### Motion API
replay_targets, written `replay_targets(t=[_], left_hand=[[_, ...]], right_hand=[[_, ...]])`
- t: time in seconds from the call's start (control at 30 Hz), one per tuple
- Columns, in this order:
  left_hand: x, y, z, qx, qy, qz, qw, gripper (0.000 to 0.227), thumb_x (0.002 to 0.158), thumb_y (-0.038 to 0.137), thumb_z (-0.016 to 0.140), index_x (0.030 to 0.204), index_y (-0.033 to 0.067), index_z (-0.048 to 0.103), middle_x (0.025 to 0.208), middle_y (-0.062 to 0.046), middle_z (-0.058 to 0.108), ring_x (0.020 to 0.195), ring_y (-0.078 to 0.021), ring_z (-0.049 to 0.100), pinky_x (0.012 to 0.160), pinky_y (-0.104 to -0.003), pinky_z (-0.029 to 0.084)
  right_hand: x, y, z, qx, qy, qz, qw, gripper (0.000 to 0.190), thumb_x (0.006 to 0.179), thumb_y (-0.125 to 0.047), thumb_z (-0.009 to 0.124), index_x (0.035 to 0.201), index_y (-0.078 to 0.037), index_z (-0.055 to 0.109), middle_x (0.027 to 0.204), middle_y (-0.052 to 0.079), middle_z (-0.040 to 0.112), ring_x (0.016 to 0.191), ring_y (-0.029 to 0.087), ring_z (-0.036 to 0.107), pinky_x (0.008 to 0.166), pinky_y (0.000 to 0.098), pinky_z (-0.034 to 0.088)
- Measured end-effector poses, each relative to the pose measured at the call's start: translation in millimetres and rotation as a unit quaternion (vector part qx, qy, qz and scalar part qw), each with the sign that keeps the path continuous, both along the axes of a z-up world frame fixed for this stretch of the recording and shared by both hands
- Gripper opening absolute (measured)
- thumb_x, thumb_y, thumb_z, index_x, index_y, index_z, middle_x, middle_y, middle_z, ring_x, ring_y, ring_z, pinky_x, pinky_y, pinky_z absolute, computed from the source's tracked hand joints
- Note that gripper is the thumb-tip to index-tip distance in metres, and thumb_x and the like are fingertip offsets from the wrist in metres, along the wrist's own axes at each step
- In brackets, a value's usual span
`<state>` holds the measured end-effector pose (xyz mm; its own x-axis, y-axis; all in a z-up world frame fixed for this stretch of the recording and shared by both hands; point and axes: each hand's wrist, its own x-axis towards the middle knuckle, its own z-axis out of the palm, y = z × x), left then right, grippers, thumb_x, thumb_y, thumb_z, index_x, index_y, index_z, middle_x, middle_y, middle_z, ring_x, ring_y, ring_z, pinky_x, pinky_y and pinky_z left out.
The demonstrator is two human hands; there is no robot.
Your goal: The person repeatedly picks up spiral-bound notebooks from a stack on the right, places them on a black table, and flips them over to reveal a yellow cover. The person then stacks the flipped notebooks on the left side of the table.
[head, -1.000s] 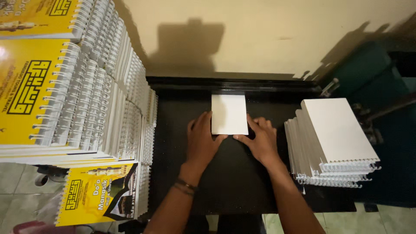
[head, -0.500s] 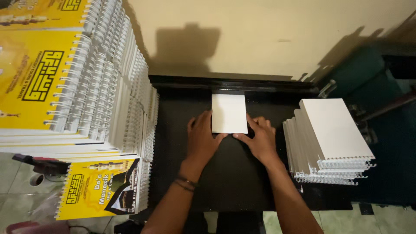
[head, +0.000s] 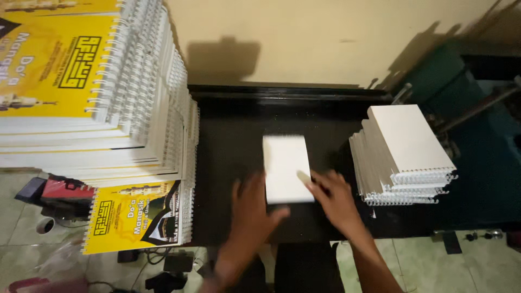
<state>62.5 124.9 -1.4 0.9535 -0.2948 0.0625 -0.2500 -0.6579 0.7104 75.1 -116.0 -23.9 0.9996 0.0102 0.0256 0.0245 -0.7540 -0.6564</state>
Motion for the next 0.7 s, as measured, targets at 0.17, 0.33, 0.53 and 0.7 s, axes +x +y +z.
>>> replay_targets(t=[0.17,0.33,0.53,0.7], left_hand=[[-83,-2,-16,-0.014,-0.078,0.026,0.996,0.092,0.087,0.067,0.065,0.149,0.0064,0.037,0.162,-0.018,0.031,0.144,-0.0424,0.035,0.113,-0.062,0.017],[-86,-33,-69,0.123,-0.194,-0.071,0.971,0.099,0.070,0.037,0.085,0.151,0.0009,0.041,0.162,-0.022,0.033,0.151,-0.0383,0.028,0.119,-0.054,0.024],[-70,-20,-64,0.040,-0.207,-0.071,0.975,0.074,0.082,0.013,0.080,0.145,-0.0052,0.046,0.153,-0.024,0.047,0.144,-0.0429,0.042,0.105,-0.053,0.044],[-72,-19,-74,0.043,-0.245,-0.053,0.967,0.080,0.077,0.020,0.088,0.142,-0.0046,0.049,0.151,-0.028,0.049,0.143,-0.0434,0.045,0.111,-0.053,0.042]], right_hand=[[-81,3,-1,0.017,-0.034,-0.080,0.996,0.037,0.094,-0.032,0.064,0.124,-0.016,0.077,0.116,0.002,0.070,0.109,0.021,0.060,0.100,0.0333,0.043],[-93,8,-16,0.003,-0.048,-0.038,0.998,0.036,0.096,-0.033,0.059,0.123,-0.019,0.077,0.116,0.003,0.073,0.110,0.022,0.062,0.098,0.0350,0.041],[-99,33,17,0.169,0.036,-0.064,0.983,0.043,0.099,-0.031,0.053,0.135,-0.016,0.071,0.135,0.005,0.065,0.130,0.017,0.059,0.108,0.0296,0.041],[-98,52,62,0.259,-0.001,0.001,0.966,0.040,0.101,-0.023,0.049,0.130,-0.008,0.072,0.140,0.008,0.067,0.135,0.020,0.059,0.115,0.0337,0.038]])
